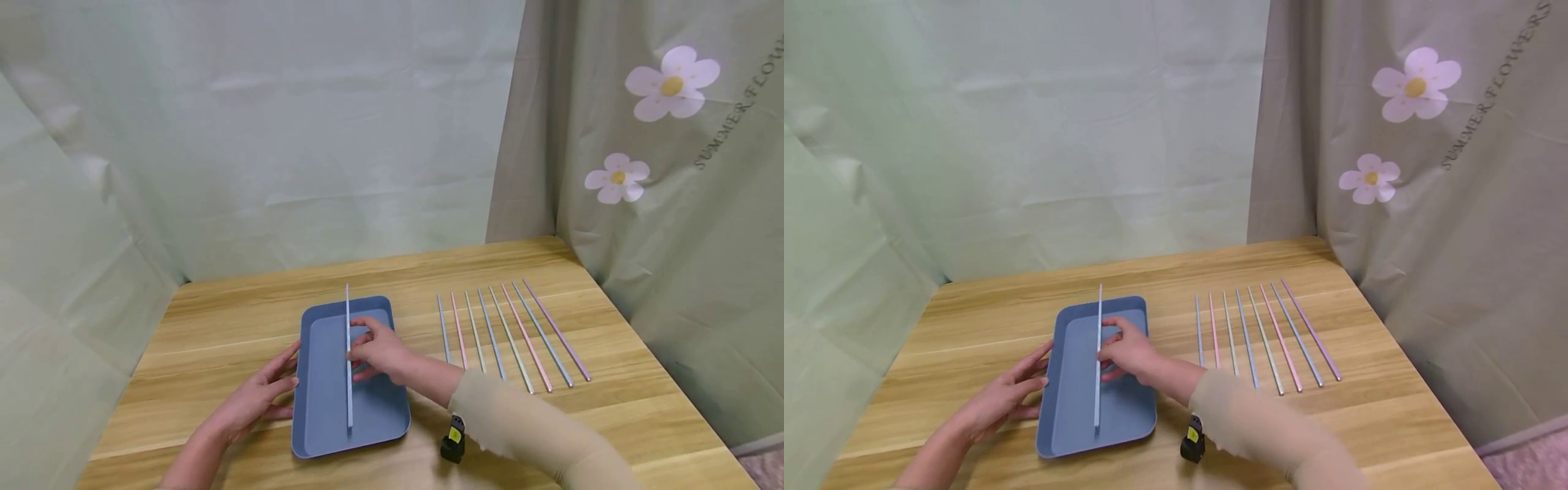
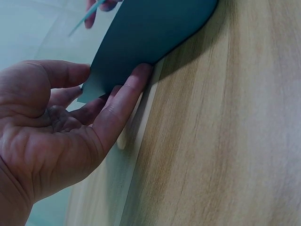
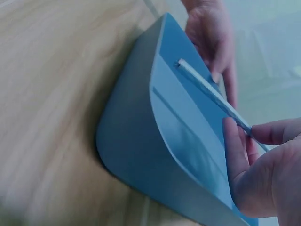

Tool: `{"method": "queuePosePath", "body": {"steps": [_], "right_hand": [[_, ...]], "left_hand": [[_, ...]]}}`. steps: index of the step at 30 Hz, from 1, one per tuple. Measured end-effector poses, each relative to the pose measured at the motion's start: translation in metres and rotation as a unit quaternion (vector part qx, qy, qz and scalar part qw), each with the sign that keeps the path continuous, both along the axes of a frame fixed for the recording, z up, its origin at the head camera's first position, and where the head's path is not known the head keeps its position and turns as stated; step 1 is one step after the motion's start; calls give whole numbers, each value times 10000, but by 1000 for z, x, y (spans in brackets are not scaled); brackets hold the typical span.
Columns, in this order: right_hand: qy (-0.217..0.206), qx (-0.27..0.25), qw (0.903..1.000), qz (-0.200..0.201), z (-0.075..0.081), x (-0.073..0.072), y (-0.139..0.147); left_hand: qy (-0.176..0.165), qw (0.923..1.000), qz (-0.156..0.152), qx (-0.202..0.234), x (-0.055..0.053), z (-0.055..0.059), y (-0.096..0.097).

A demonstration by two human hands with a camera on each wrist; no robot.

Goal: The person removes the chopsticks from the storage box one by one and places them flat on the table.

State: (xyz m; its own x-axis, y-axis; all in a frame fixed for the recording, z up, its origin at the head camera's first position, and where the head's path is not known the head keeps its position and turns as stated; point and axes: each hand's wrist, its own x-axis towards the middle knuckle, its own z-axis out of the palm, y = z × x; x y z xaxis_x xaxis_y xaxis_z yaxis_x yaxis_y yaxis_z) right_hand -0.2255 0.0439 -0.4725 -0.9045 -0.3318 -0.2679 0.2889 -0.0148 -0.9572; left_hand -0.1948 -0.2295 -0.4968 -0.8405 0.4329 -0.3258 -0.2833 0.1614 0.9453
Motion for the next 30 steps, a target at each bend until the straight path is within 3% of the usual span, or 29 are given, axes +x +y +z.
{"method": "queuePosePath", "body": {"steps": [12,20,30], "right_hand": [[376,74,9993,-24,14,-6,55],[474,49,9985,-277,21,-5,97],[611,433,9956,-571,17,3,166]], "left_hand": [[24,10000,-35,-7,0,-2,0],[-12,10000,-25,-62,-2,-3,-1],[-17,9999,-128,7,-2,-5,-3]]}}
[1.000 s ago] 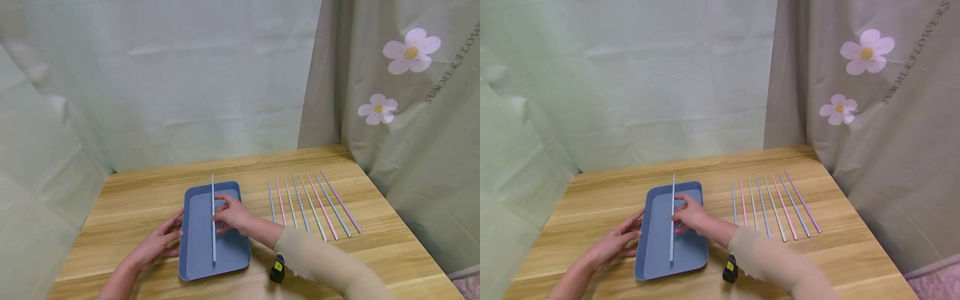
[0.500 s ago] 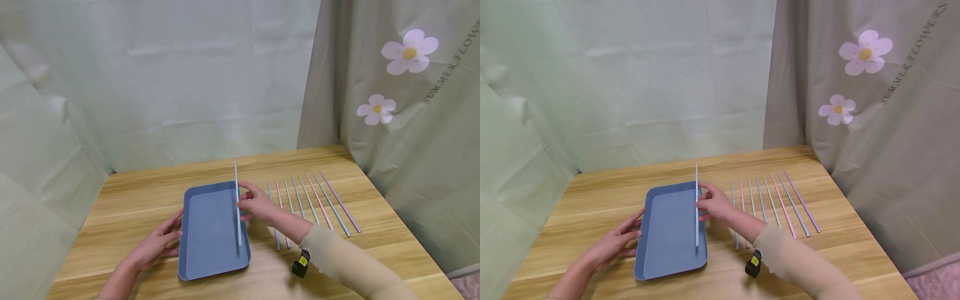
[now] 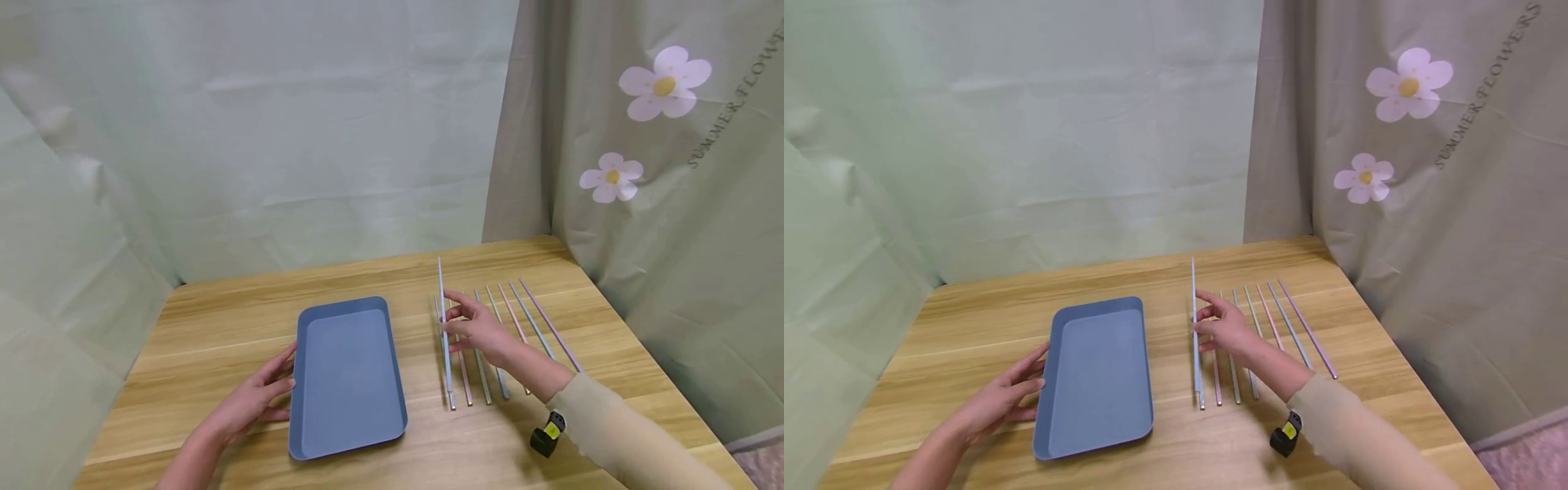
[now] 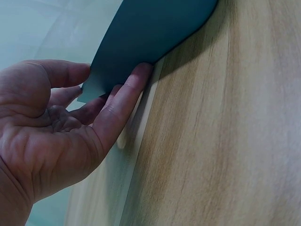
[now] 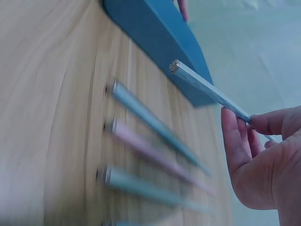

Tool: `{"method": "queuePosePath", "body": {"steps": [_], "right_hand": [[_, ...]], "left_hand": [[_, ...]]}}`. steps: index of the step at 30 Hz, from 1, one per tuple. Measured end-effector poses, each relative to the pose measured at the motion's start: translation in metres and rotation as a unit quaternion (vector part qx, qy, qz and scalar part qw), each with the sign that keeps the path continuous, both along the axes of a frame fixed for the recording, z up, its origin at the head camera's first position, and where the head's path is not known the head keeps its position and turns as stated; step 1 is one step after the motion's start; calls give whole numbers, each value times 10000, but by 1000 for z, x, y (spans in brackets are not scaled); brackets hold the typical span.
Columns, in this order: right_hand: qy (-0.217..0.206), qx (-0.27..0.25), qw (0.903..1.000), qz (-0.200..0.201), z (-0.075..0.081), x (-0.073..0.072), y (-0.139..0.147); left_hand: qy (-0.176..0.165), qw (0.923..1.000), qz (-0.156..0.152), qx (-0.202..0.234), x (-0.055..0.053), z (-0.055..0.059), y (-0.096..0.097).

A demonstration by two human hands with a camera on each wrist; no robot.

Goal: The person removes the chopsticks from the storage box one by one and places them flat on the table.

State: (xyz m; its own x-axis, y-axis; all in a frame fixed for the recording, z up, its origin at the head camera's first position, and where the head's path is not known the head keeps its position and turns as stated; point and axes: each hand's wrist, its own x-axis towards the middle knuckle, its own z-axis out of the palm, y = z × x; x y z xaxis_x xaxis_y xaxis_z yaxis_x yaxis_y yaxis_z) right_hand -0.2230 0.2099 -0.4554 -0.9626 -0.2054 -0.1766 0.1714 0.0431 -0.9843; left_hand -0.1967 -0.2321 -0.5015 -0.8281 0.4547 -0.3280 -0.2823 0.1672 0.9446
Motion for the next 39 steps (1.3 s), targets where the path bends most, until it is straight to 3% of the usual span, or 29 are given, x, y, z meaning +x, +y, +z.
{"method": "queuePosePath", "body": {"steps": [12,18,23,39], "right_hand": [[27,629,9980,37,-5,1,87],[-22,654,9979,-13,-6,-5,114],[43,827,9966,23,-5,-9,135],[102,1706,9852,-122,0,-12,203]], "left_hand": [[28,10000,-56,36,1,4,1],[-34,10000,60,-38,1,3,1],[44,10000,-19,7,2,4,1],[20,10000,-3,-29,1,3,1]]}}
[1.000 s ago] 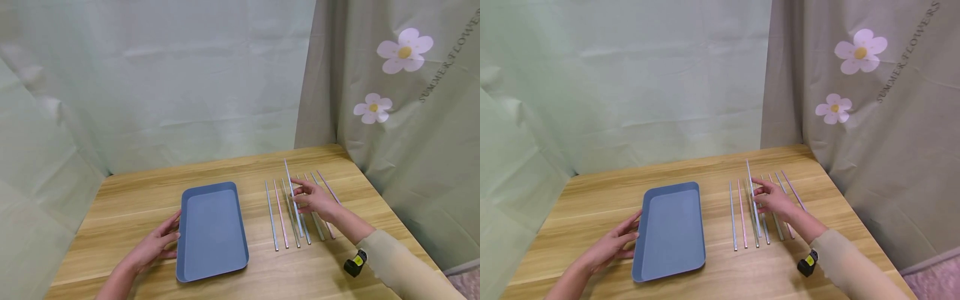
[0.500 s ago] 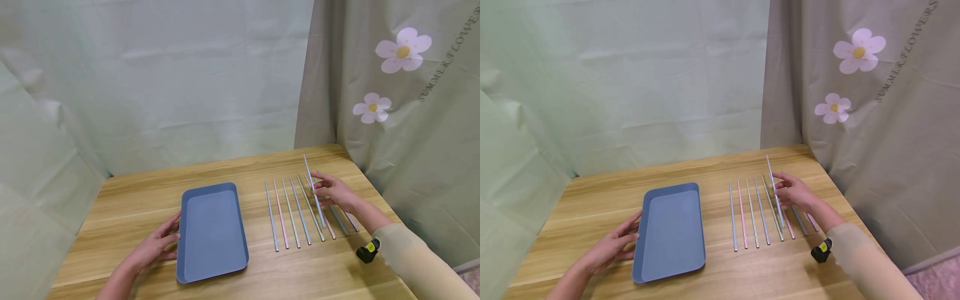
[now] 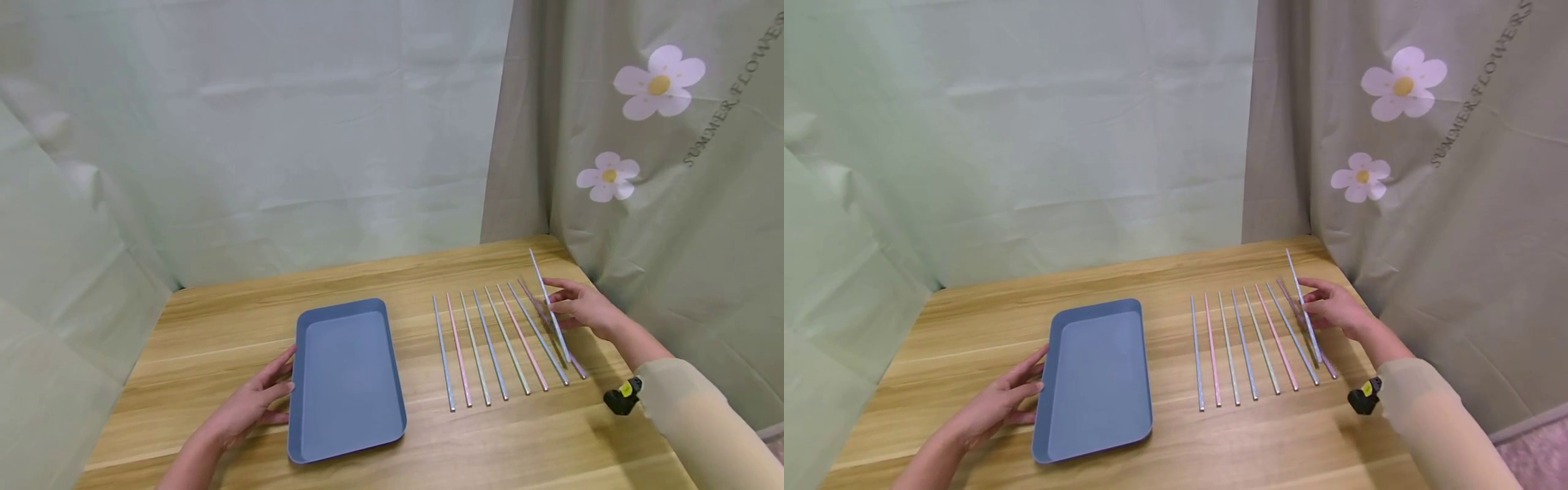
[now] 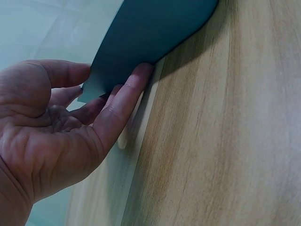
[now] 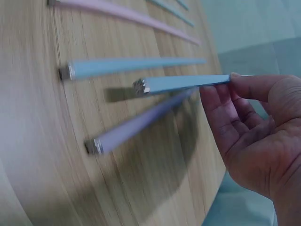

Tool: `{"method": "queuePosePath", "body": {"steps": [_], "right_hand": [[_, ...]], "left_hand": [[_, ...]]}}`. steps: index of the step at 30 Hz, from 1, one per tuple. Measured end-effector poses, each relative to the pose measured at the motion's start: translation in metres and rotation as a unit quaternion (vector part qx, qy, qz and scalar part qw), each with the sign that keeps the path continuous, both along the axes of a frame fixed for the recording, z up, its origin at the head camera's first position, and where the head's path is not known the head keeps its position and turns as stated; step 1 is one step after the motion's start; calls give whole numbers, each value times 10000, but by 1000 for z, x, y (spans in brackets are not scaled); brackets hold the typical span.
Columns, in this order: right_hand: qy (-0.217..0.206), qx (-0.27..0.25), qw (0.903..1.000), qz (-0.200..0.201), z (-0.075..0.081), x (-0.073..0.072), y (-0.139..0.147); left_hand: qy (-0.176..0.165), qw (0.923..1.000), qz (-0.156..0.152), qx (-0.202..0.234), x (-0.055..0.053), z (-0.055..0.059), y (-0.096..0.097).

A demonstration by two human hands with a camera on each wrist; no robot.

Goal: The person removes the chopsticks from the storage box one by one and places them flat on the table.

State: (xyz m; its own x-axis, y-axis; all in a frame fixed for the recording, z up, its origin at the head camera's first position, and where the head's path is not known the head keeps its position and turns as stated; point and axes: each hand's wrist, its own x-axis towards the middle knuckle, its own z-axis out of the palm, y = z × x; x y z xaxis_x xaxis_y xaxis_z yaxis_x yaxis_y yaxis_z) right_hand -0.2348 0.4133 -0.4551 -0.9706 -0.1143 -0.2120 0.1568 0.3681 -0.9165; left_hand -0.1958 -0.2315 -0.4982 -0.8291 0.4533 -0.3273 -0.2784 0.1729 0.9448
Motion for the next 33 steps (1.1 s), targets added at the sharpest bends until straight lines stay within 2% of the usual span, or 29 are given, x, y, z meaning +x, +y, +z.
{"method": "queuePosePath", "body": {"steps": [8,17,28,33], "right_hand": [[-87,645,9977,173,0,2,19],[-296,817,9960,229,-12,3,29],[-136,1237,9916,347,-16,3,25],[-95,1266,9912,363,-20,1,25]], "left_hand": [[6,9999,100,-118,1,-3,0],[-41,9998,142,-127,2,-3,0],[-41,9998,146,-142,1,-1,2],[-19,9998,126,-134,0,0,2]]}}
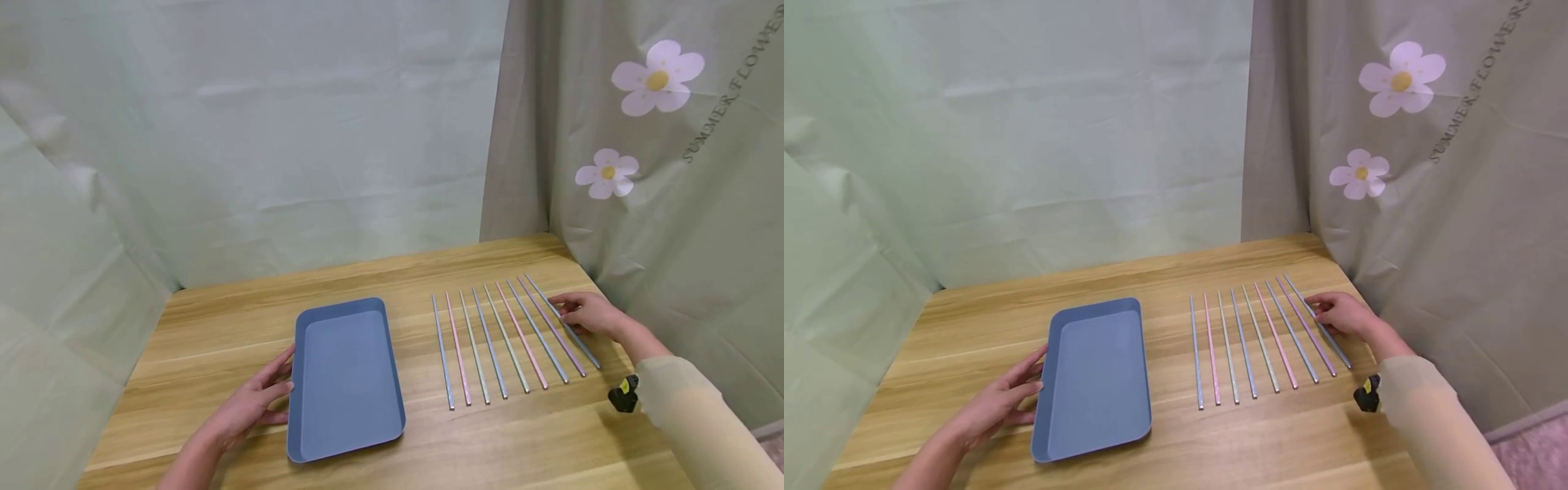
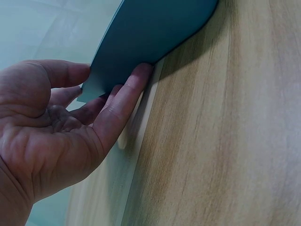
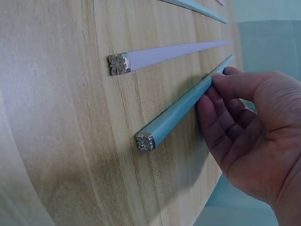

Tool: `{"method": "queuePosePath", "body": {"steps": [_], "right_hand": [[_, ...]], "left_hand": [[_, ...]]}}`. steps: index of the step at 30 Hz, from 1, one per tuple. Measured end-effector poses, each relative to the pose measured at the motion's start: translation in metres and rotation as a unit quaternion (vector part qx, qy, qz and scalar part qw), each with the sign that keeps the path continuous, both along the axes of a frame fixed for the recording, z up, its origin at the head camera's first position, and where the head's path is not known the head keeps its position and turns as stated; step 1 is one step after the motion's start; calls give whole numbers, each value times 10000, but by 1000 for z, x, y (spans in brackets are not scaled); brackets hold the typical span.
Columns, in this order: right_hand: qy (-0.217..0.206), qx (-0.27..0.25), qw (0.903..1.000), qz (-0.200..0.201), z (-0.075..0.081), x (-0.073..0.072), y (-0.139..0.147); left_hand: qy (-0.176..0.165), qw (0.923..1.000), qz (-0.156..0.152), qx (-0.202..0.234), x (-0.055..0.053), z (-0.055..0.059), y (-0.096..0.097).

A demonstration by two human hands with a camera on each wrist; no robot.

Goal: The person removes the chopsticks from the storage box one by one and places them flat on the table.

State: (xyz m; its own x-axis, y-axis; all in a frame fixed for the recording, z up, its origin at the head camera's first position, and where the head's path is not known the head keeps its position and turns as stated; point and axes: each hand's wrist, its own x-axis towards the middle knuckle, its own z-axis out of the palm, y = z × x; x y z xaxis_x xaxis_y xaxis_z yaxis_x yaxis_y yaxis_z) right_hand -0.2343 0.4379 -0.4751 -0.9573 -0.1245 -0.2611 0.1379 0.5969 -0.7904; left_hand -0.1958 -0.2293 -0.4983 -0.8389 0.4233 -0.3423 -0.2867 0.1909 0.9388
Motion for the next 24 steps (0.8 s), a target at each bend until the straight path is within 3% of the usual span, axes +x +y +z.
{"method": "queuePosePath", "body": {"steps": [9,14,19,24], "right_hand": [[-53,-109,9999,-8,0,2,3],[71,-222,9992,-314,-3,5,5],[722,-95,9944,-772,-2,10,-5],[1641,761,9790,-938,4,17,-27]], "left_hand": [[33,10000,-3,-19,-2,0,2],[23,10000,-28,-5,-4,0,3],[-44,9999,141,35,-3,-2,1],[294,9982,521,-37,2,2,-8]]}}
